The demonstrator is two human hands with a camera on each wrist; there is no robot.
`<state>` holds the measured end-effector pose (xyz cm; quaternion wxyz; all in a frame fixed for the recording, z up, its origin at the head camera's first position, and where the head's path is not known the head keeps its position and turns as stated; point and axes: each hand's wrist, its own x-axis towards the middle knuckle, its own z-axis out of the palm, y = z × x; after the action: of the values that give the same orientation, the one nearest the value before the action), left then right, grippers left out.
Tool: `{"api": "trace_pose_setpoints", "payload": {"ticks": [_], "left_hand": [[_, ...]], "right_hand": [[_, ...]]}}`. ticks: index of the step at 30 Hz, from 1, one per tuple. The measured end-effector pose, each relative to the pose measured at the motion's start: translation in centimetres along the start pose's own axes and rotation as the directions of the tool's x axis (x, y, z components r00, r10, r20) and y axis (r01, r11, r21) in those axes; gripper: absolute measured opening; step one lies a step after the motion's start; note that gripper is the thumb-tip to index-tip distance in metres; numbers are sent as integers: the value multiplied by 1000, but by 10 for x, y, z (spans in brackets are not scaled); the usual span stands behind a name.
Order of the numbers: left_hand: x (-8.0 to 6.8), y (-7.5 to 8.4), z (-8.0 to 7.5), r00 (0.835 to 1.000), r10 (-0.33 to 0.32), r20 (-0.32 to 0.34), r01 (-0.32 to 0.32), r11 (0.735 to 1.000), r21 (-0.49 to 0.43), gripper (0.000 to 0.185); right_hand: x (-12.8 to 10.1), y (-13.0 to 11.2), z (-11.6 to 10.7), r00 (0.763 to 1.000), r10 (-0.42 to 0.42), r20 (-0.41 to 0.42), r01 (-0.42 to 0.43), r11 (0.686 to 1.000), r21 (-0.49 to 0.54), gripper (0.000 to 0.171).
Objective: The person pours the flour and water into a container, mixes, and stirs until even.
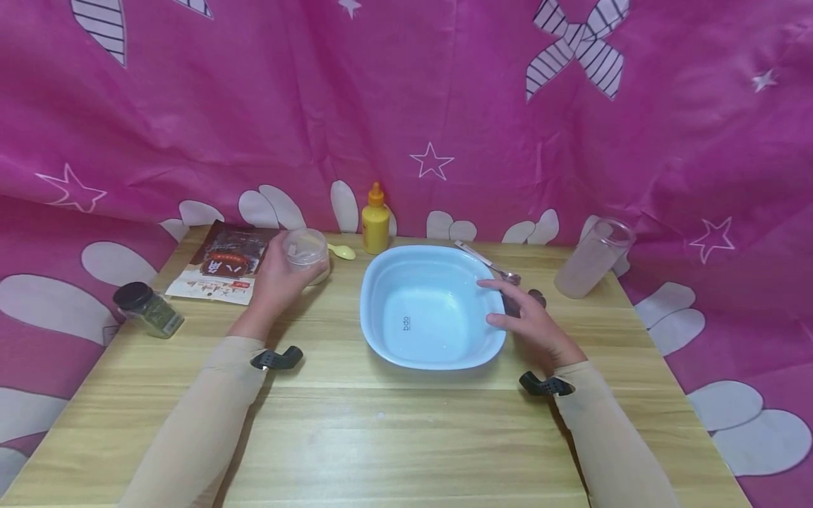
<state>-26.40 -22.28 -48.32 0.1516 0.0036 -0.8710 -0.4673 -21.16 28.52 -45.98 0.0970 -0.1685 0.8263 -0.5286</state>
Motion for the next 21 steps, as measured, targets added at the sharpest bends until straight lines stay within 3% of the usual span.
{"api": "trace_pose_setpoints", "payload": {"ticks": [11, 21], "left_hand": [[-2, 18, -2, 1000, -20, -6, 20, 1000, -18, 112], [-4, 43, -3, 999, 50, -20, -51, 997, -57, 107]], "right_hand": [[-1, -2, 0, 1000, 4, 4, -4, 1000, 31, 64], [-1, -3, 1, 1000, 15, 4, -16, 999, 40, 64]]}}
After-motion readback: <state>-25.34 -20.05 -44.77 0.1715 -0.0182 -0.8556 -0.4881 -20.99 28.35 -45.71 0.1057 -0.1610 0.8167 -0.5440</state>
